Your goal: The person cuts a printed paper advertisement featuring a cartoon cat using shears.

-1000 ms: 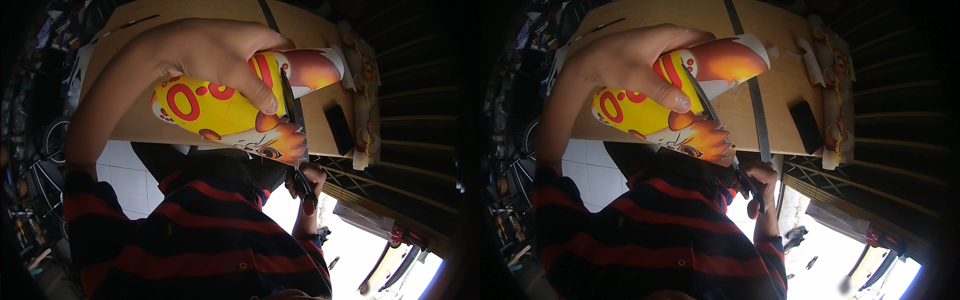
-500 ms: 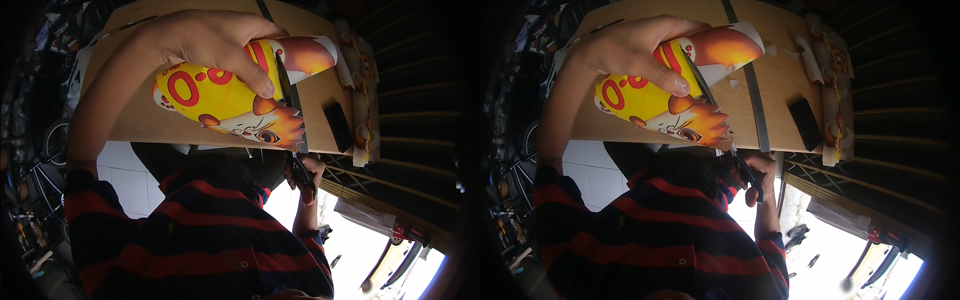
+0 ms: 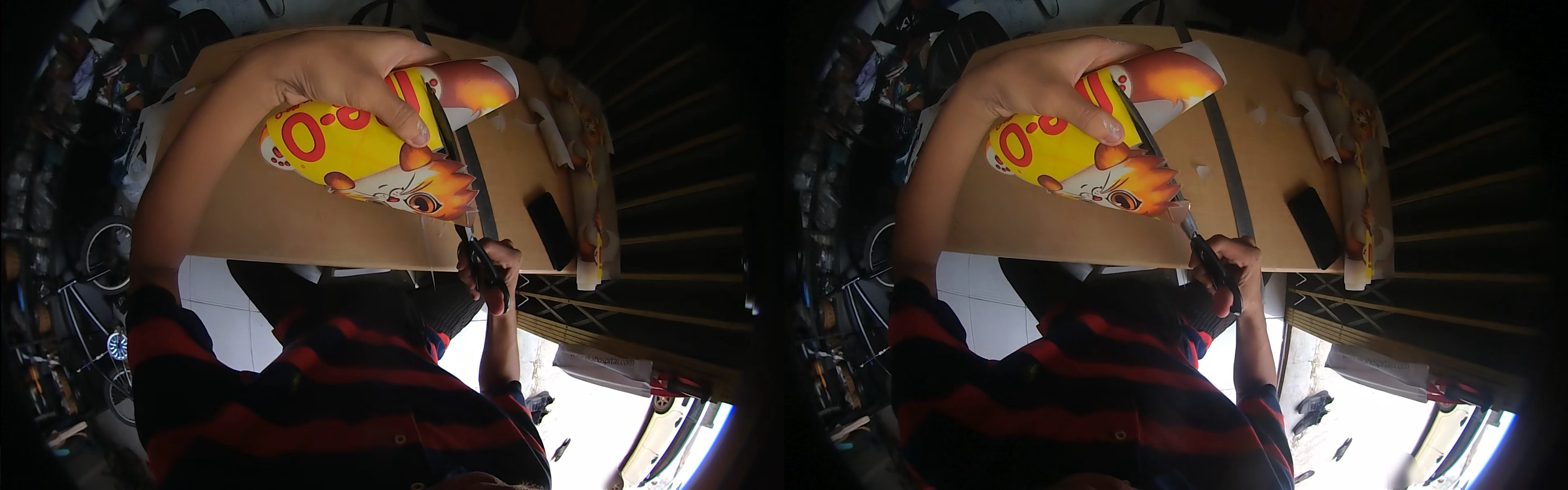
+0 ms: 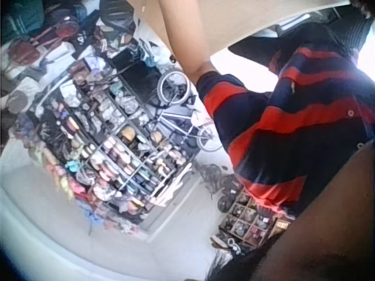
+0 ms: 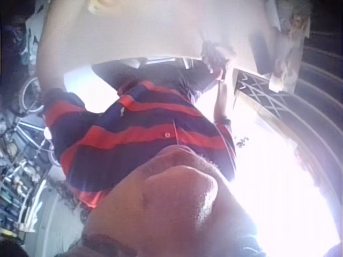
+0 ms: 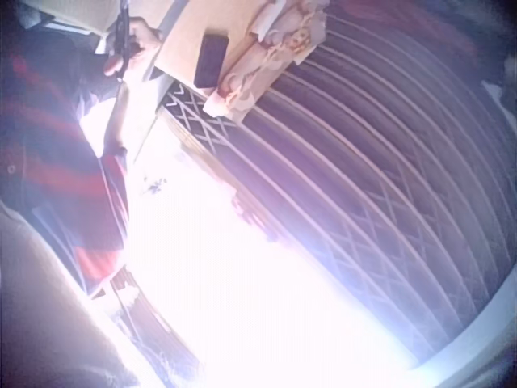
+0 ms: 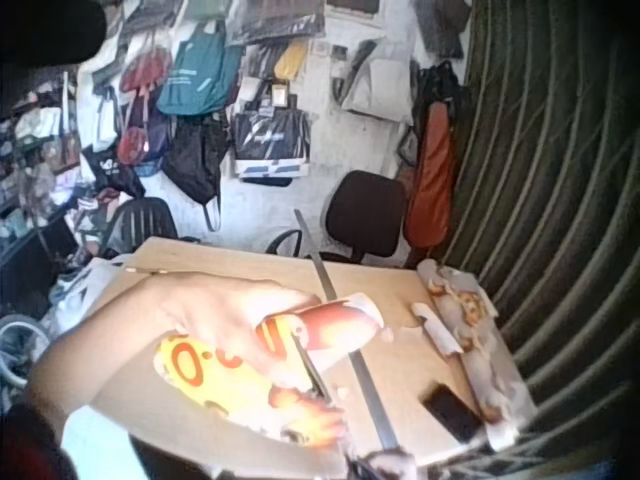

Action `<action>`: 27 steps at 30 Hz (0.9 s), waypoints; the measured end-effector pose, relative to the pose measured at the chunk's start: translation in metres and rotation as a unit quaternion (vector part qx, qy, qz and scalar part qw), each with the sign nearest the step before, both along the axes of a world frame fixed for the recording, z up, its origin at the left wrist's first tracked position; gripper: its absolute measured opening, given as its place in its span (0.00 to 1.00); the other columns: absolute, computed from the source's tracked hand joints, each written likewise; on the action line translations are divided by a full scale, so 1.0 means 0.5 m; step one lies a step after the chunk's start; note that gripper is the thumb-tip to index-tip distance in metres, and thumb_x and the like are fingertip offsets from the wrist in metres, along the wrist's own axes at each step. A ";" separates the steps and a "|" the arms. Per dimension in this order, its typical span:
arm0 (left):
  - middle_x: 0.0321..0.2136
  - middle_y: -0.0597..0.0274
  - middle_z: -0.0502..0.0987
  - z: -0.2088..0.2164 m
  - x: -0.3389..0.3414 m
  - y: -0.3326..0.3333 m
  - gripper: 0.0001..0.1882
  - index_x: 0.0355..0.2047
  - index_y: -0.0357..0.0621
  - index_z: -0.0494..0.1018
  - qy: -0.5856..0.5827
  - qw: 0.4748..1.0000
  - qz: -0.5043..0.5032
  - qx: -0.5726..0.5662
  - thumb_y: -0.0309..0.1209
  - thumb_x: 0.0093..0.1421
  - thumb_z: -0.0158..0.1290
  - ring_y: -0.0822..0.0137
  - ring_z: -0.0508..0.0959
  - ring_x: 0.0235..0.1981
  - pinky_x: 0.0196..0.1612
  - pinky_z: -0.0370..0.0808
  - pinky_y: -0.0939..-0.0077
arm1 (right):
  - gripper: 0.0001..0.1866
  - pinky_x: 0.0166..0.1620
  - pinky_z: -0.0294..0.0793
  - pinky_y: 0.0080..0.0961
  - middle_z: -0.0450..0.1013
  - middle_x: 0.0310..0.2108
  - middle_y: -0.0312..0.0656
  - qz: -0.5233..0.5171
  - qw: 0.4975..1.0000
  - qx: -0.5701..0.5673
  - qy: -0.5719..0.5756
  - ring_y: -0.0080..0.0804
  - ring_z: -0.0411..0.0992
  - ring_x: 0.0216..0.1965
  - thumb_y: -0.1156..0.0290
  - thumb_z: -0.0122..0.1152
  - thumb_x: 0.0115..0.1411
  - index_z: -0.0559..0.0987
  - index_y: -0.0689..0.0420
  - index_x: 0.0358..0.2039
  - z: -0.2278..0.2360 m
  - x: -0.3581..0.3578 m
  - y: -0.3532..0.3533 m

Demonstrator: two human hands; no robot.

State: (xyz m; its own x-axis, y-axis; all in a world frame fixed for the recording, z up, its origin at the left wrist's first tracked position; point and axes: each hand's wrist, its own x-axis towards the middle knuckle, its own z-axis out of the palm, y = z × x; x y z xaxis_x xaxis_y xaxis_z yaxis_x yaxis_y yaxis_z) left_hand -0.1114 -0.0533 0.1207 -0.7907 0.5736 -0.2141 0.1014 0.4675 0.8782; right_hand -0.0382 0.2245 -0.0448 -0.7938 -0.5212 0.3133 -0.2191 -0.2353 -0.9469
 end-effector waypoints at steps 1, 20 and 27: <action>0.38 0.55 0.73 0.000 0.000 -0.004 0.36 0.49 0.37 0.60 -0.009 1.000 0.005 0.007 0.30 0.40 0.63 0.68 0.76 0.37 0.40 0.74 0.77 | 0.40 0.13 0.56 0.10 0.63 0.09 0.33 -0.003 1.000 0.014 -0.021 0.16 0.61 0.09 0.33 0.61 0.30 0.72 0.65 0.21 0.006 0.002 -0.003; 0.38 0.57 0.73 0.056 0.016 -0.014 0.37 0.51 0.34 0.60 -0.046 0.995 -0.024 0.085 0.31 0.41 0.64 0.72 0.74 0.37 0.41 0.72 0.80 | 0.40 0.17 0.57 0.12 0.64 0.10 0.31 -0.017 0.999 0.028 -0.001 0.16 0.63 0.12 0.31 0.61 0.27 0.73 0.61 0.21 0.042 0.001 -0.033; 0.38 0.58 0.72 0.061 0.016 -0.022 0.37 0.51 0.33 0.59 -0.032 0.995 -0.027 0.094 0.31 0.42 0.64 0.72 0.73 0.38 0.42 0.71 0.81 | 0.39 0.18 0.60 0.13 0.64 0.10 0.30 -0.016 0.999 0.037 0.018 0.17 0.64 0.12 0.32 0.61 0.30 0.72 0.61 0.20 0.059 -0.002 -0.039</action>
State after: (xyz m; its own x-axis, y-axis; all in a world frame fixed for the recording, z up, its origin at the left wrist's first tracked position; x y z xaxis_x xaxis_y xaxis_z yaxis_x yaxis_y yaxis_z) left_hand -0.1033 -0.0641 0.1512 -0.7458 0.6494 -0.1485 0.0629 0.2906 0.9548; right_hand -0.0393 0.2051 -0.0151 -0.7994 -0.5186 0.3034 -0.2591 -0.1580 -0.9528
